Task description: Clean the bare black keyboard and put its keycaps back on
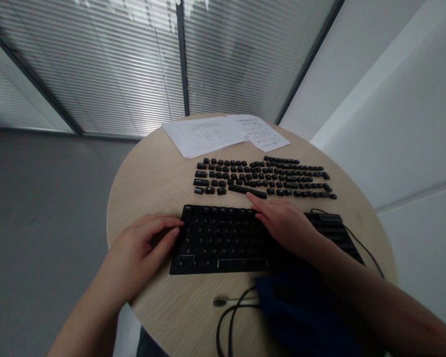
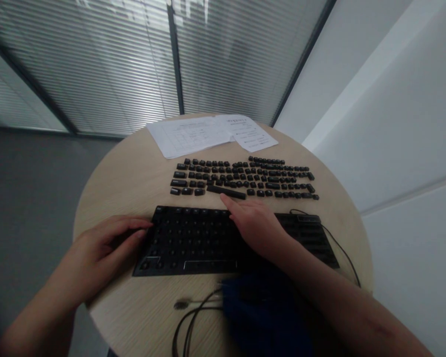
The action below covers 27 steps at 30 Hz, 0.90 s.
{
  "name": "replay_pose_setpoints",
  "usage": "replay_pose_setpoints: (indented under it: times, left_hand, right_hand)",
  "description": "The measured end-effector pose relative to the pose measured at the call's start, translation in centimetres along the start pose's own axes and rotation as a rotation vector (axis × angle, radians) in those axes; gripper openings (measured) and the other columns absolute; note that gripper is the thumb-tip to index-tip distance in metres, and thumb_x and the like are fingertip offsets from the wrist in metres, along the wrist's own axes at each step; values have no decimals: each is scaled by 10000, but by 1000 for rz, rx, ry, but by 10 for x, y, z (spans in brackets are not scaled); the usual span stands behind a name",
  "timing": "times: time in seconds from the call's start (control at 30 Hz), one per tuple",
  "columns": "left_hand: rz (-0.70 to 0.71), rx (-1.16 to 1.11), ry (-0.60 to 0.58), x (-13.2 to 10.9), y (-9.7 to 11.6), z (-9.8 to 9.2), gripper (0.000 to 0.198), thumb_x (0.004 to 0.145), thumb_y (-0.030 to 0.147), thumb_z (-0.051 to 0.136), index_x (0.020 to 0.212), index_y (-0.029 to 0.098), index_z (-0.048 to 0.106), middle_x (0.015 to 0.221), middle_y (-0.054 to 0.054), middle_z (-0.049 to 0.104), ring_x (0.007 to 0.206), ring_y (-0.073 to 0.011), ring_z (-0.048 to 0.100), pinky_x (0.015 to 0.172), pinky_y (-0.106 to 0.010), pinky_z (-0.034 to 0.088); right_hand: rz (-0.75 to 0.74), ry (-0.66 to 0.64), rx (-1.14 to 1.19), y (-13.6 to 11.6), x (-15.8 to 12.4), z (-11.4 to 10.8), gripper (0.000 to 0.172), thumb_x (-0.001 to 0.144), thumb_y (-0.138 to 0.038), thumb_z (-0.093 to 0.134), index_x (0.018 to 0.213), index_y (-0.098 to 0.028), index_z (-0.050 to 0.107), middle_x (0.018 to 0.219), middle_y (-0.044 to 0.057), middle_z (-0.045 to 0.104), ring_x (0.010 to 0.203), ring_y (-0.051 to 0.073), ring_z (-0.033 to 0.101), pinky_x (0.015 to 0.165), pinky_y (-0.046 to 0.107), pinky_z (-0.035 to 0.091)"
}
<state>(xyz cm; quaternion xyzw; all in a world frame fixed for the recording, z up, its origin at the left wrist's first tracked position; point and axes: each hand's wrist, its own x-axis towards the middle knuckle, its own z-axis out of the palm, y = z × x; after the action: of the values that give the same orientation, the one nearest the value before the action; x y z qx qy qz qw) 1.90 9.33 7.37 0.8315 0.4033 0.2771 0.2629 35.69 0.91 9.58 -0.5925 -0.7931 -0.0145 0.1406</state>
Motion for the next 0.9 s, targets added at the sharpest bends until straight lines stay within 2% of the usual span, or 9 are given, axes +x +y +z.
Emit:
replay_pose_setpoints:
  times: [0.13,0.2,0.3,0.37,0.43,0.53,0.6,0.7,0.9]
  left_hand:
    - [9,9,13,1,0,0,309,949,514,552,1037,289,744,1051,-34,789,963,-227,728,903,-409,590]
    - [9,7,17,1,-1,1,317,946,525,558,1042,287,744,1033,-34,790,946,-226,730,892,-402,594]
    - [12,1,16,0,-3,1,332,947,539,553,1043,289,748,1042,-40,791,947,-231,732,880,-398,595]
    - [16,5,23,0,-4,1,341,947,552,547,1037,295,752,1055,-43,791,957,-238,732,885,-405,595]
    - [20,13,28,0,-4,2,351,944,567,544,1027,300,757,1054,-43,792,955,-243,734,886,-408,597]
    - [32,16,32,1,-6,2,370,945,584,538,1022,299,761,1055,-47,796,952,-245,736,874,-394,603]
    - [38,17,40,1,-7,3,377,945,587,539,1028,296,763,1057,-50,797,954,-245,738,871,-386,605]
    - [49,10,48,1,-8,3,371,945,584,539,1028,301,765,1051,-49,800,942,-245,745,858,-389,615]
    - [76,-13,60,1,-6,3,318,951,544,551,1016,321,769,1034,-37,803,931,-246,756,850,-400,633]
  right_hand:
    - [20,17,33,0,-1,6,563,1010,-158,526,1567,-217,472,1211,104,773,1064,265,745,963,447,598]
    - [5,39,56,1,-2,1,560,1013,-175,526,1568,-217,467,1217,92,774,1098,259,738,973,444,598]
    - [8,165,24,8,-4,-23,452,1030,-185,478,1469,-212,581,1277,91,752,1152,255,718,1002,450,583]
    - [48,289,-38,18,-3,-46,385,1025,-179,460,1327,-230,692,1248,82,761,1142,257,716,1011,460,569]
    - [84,335,-100,34,5,-68,340,1009,-196,483,1207,-249,755,1181,70,778,1111,265,719,1009,475,558]
    - [153,250,-177,65,32,-88,308,989,-239,528,1159,-246,785,1169,66,782,1112,285,712,1016,493,542]
    - [247,143,-232,88,58,-88,310,971,-243,559,1182,-242,786,1233,72,766,1157,302,692,1040,499,523]
    - [366,-21,-272,118,99,-74,319,947,-215,599,1200,-244,790,1288,86,746,1194,309,675,1066,486,504]
    - [380,-171,-268,155,152,-37,256,887,-213,699,1107,-241,825,1216,93,774,1155,290,689,1016,406,521]
